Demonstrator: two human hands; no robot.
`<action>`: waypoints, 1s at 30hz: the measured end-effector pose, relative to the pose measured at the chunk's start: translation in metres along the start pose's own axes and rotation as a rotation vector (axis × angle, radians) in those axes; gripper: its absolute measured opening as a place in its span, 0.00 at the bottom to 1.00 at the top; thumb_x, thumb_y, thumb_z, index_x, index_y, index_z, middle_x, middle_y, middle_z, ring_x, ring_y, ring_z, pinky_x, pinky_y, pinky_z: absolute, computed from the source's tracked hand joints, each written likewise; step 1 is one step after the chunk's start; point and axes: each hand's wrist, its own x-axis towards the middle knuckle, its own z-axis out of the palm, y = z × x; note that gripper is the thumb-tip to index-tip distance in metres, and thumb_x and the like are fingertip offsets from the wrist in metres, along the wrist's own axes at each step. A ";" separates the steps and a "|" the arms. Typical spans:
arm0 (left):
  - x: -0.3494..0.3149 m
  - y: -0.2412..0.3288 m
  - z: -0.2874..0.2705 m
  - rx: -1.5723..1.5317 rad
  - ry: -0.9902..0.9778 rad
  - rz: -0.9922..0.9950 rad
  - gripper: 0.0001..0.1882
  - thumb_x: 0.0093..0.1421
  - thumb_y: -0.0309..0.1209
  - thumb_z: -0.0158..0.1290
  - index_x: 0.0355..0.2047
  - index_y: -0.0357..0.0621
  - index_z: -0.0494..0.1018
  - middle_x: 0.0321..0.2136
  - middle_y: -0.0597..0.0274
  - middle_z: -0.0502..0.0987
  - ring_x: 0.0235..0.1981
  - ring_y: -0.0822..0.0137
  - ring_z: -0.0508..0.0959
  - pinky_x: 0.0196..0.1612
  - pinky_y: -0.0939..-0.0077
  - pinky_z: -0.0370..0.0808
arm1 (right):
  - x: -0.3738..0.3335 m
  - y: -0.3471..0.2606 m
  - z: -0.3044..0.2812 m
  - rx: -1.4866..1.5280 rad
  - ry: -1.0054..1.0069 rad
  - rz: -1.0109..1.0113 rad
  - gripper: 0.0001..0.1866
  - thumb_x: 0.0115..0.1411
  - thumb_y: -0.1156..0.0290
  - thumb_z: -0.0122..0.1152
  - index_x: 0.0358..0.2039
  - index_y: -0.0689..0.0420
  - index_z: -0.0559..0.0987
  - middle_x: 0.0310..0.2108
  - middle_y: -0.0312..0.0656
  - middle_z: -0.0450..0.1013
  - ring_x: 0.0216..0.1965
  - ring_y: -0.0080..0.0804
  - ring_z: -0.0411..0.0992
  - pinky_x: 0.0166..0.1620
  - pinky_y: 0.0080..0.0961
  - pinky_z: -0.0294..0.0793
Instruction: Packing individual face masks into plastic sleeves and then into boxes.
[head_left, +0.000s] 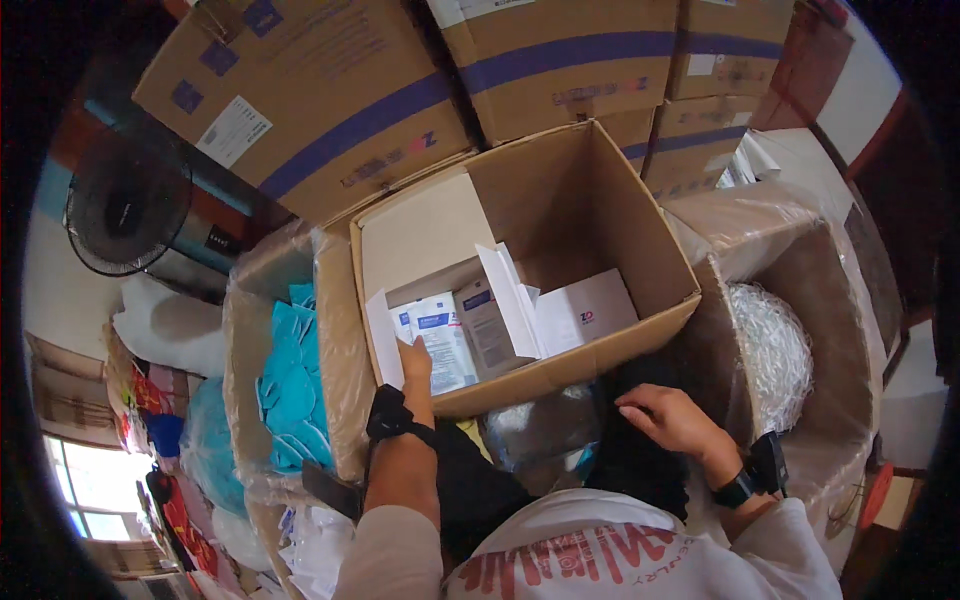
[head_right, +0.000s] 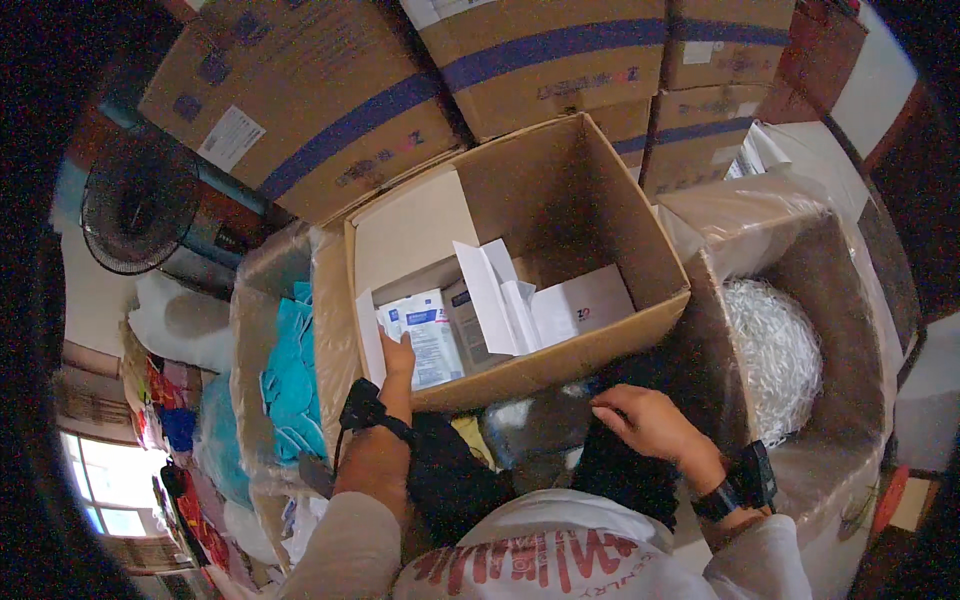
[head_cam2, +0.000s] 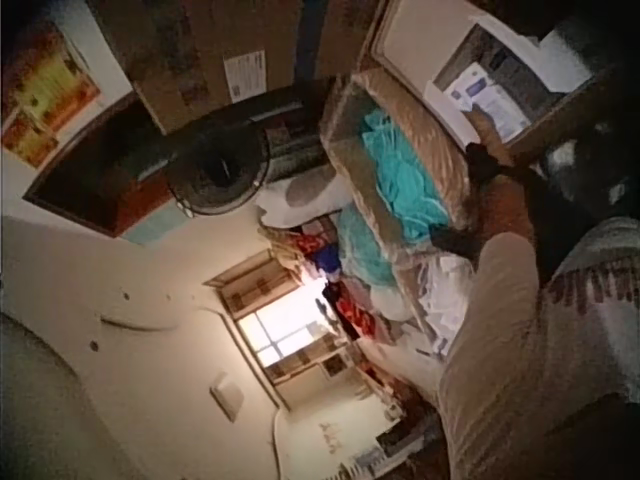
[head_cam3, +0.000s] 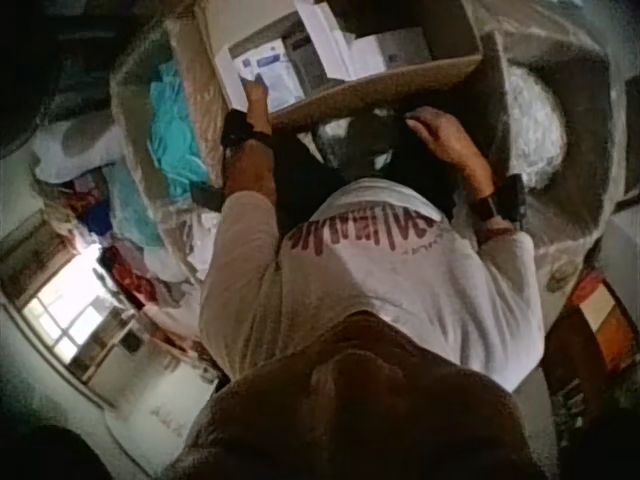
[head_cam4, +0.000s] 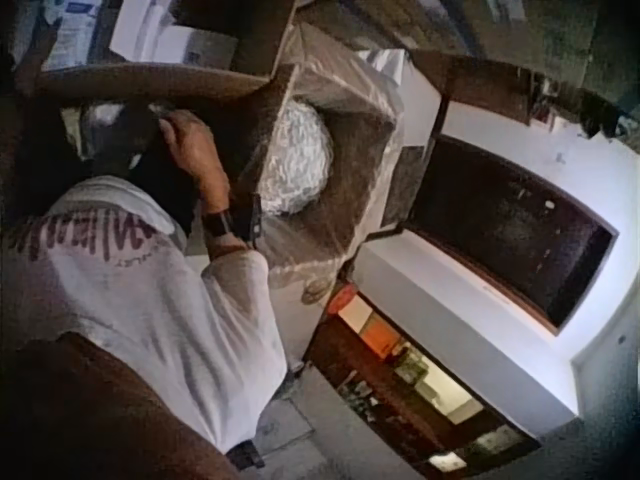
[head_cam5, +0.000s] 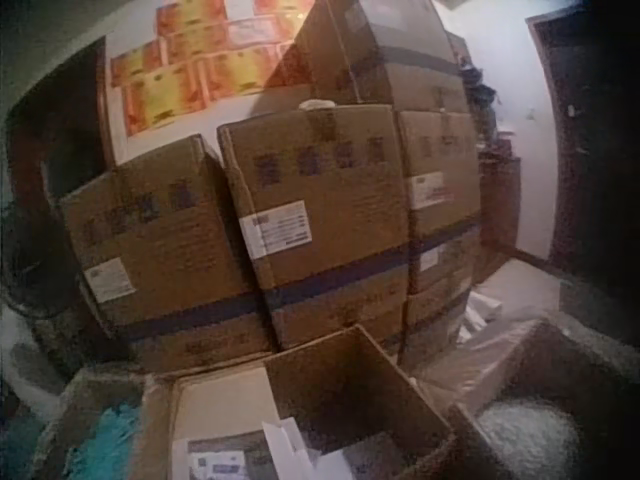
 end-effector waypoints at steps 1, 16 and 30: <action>0.003 0.000 -0.001 -0.067 -0.036 -0.019 0.37 0.50 0.29 0.54 0.55 0.25 0.47 0.54 0.35 0.54 0.56 0.48 0.57 0.59 0.69 0.53 | 0.000 0.000 0.000 -0.002 -0.009 0.011 0.11 0.56 0.67 0.53 0.35 0.60 0.75 0.33 0.48 0.72 0.36 0.44 0.71 0.38 0.31 0.70; -0.008 0.013 -0.008 0.027 -0.031 -0.040 0.44 0.49 0.38 0.57 0.54 0.20 0.46 0.55 0.31 0.51 0.59 0.46 0.50 0.62 0.69 0.42 | -0.003 0.002 0.006 -0.027 0.011 -0.050 0.11 0.56 0.64 0.51 0.33 0.58 0.75 0.33 0.45 0.72 0.34 0.44 0.71 0.36 0.33 0.71; -0.010 0.029 -0.016 -0.150 -0.111 -0.081 0.41 0.49 0.32 0.56 0.55 0.22 0.46 0.56 0.34 0.50 0.60 0.47 0.49 0.62 0.69 0.41 | -0.001 -0.007 0.013 -0.007 -0.043 -0.044 0.11 0.56 0.65 0.51 0.35 0.58 0.75 0.34 0.45 0.72 0.36 0.44 0.71 0.38 0.33 0.71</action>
